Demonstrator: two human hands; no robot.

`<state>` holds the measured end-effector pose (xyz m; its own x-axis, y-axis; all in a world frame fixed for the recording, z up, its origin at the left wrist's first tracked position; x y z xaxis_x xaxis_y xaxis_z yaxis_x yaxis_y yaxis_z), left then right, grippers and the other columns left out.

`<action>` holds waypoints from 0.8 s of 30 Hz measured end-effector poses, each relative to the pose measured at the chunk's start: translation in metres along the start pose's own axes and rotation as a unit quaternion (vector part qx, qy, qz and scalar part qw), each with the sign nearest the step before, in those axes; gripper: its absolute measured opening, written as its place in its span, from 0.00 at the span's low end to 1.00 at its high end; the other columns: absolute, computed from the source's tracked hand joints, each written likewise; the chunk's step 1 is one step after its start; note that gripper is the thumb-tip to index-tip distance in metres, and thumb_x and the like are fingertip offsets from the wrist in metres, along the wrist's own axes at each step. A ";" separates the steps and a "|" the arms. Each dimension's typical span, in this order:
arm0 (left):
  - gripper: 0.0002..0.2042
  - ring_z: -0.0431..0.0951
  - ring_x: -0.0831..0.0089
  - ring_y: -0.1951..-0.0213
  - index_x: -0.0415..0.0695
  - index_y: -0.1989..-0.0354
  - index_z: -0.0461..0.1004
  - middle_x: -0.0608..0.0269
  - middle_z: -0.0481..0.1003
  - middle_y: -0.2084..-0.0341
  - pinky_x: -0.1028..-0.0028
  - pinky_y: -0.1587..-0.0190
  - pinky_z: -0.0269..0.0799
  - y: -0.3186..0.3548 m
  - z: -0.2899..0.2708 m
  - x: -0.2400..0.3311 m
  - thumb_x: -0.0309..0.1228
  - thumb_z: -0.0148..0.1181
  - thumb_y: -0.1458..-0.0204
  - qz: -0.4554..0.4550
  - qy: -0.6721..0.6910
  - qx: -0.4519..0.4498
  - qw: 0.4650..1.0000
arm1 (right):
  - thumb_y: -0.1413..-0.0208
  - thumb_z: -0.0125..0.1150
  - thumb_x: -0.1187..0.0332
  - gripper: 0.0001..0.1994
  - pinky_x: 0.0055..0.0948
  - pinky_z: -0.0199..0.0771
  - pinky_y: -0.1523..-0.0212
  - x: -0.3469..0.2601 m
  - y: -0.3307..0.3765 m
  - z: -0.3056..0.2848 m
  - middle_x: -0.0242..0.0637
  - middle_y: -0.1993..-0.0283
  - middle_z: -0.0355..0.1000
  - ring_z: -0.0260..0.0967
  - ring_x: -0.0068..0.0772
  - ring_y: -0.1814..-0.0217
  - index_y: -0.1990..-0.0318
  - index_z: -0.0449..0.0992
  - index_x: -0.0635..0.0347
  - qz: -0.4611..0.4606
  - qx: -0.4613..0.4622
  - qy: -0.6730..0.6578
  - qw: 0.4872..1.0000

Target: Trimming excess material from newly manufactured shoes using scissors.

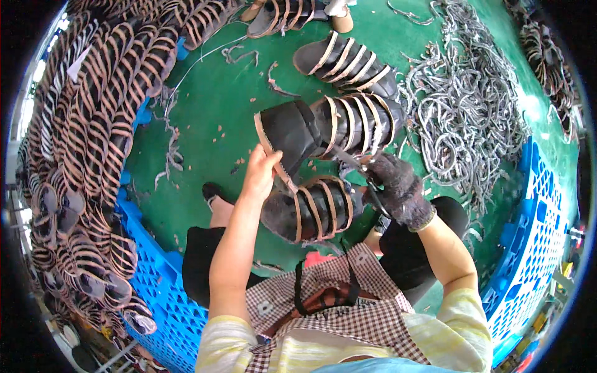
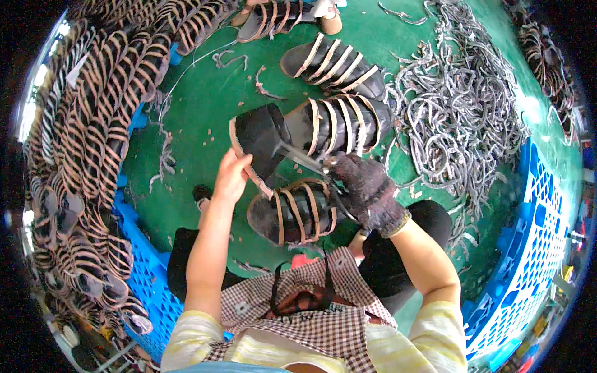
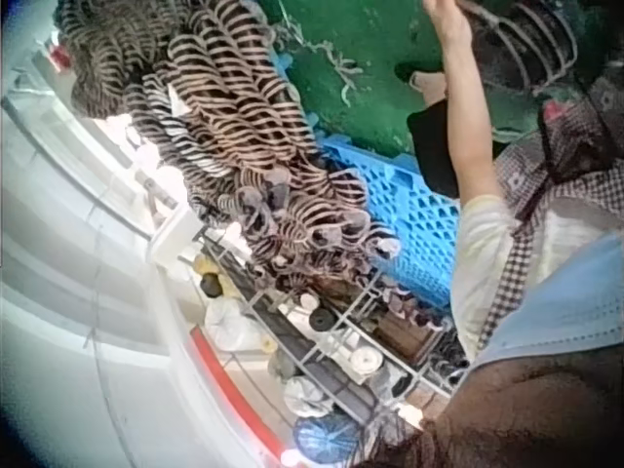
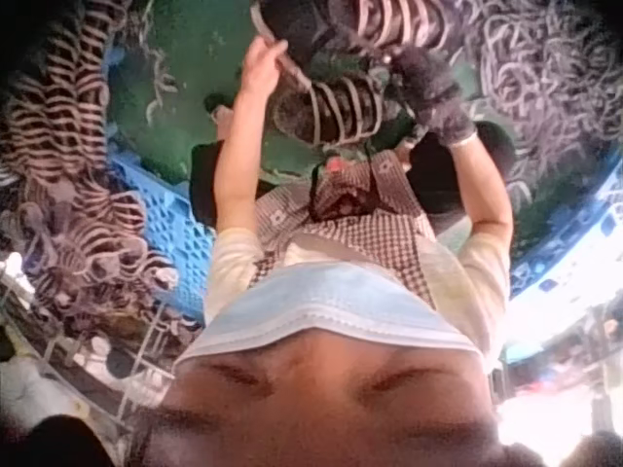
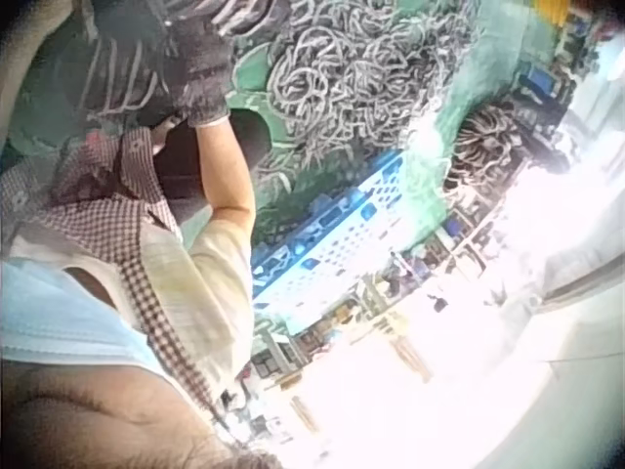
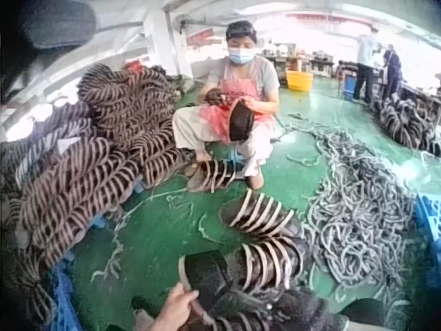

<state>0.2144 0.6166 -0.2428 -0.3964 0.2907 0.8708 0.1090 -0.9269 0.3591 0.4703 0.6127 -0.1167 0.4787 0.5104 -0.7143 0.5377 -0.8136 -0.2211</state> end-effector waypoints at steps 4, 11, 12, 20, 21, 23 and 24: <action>0.11 0.69 0.72 0.59 0.41 0.58 0.65 0.64 0.69 0.63 0.70 0.54 0.65 0.064 0.061 0.057 0.23 0.50 0.52 0.034 0.098 -0.003 0.995 | 0.67 0.64 0.66 0.22 0.38 0.66 0.70 -0.056 0.004 -0.006 0.46 0.66 0.67 0.67 0.48 0.68 0.60 0.68 0.62 -0.114 0.072 0.055 0.989; 0.07 0.72 0.69 0.67 0.41 0.64 0.67 0.60 0.71 0.69 0.67 0.65 0.71 0.149 0.145 0.053 0.29 0.52 0.50 0.002 0.226 -0.111 0.968 | 0.64 0.61 0.70 0.21 0.37 0.66 0.70 -0.121 0.046 -0.041 0.44 0.67 0.66 0.66 0.45 0.68 0.57 0.67 0.62 -0.091 0.160 0.160 0.970; 0.07 0.72 0.69 0.67 0.41 0.63 0.68 0.59 0.72 0.68 0.67 0.64 0.71 0.155 0.151 0.054 0.27 0.53 0.51 0.029 0.097 -0.146 0.984 | 0.62 0.60 0.72 0.22 0.37 0.67 0.66 -0.118 0.054 -0.056 0.46 0.64 0.68 0.67 0.48 0.64 0.55 0.66 0.61 -0.073 0.172 0.098 0.978; 0.13 0.68 0.57 0.60 0.39 0.67 0.70 0.58 0.70 0.65 0.62 0.58 0.65 0.211 0.191 0.071 0.20 0.60 0.65 0.540 -0.499 -0.099 0.670 | 0.55 0.54 0.72 0.21 0.34 0.66 0.63 -0.051 0.133 -0.072 0.43 0.61 0.68 0.67 0.48 0.60 0.50 0.65 0.53 0.039 0.191 0.157 0.968; 0.12 0.69 0.58 0.62 0.39 0.68 0.71 0.59 0.71 0.67 0.63 0.60 0.66 0.209 0.192 0.068 0.19 0.60 0.65 0.551 -0.506 -0.119 0.653 | 0.55 0.53 0.72 0.20 0.35 0.66 0.64 -0.056 0.133 -0.075 0.43 0.62 0.68 0.67 0.49 0.62 0.50 0.65 0.52 0.024 0.192 0.109 0.975; 0.10 0.70 0.58 0.64 0.38 0.71 0.71 0.59 0.72 0.69 0.64 0.62 0.67 0.201 0.195 0.064 0.19 0.59 0.65 0.574 -0.486 -0.107 0.651 | 0.55 0.54 0.70 0.19 0.37 0.69 0.67 -0.058 0.136 -0.086 0.49 0.61 0.69 0.69 0.50 0.64 0.51 0.66 0.57 0.069 0.173 0.123 0.975; 0.08 0.71 0.59 0.66 0.38 0.73 0.71 0.59 0.73 0.72 0.65 0.64 0.68 0.204 0.198 0.065 0.18 0.58 0.65 0.586 -0.467 -0.092 0.655 | 0.54 0.53 0.71 0.19 0.38 0.67 0.66 -0.064 0.136 -0.092 0.46 0.64 0.69 0.68 0.50 0.63 0.51 0.65 0.55 0.028 0.193 0.128 0.972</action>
<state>0.3907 0.4936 -0.0463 0.6018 -0.7085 0.3685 -0.3070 -0.6312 -0.7123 0.5770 0.4953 -0.0402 0.6834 0.4749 -0.5545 0.2291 -0.8606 -0.4547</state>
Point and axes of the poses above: each hand's wrist, its own y-axis away from the middle knuckle, its own z-axis out of the palm, x = y × z, the point moved 7 cm from there along -y, towards the middle knuckle
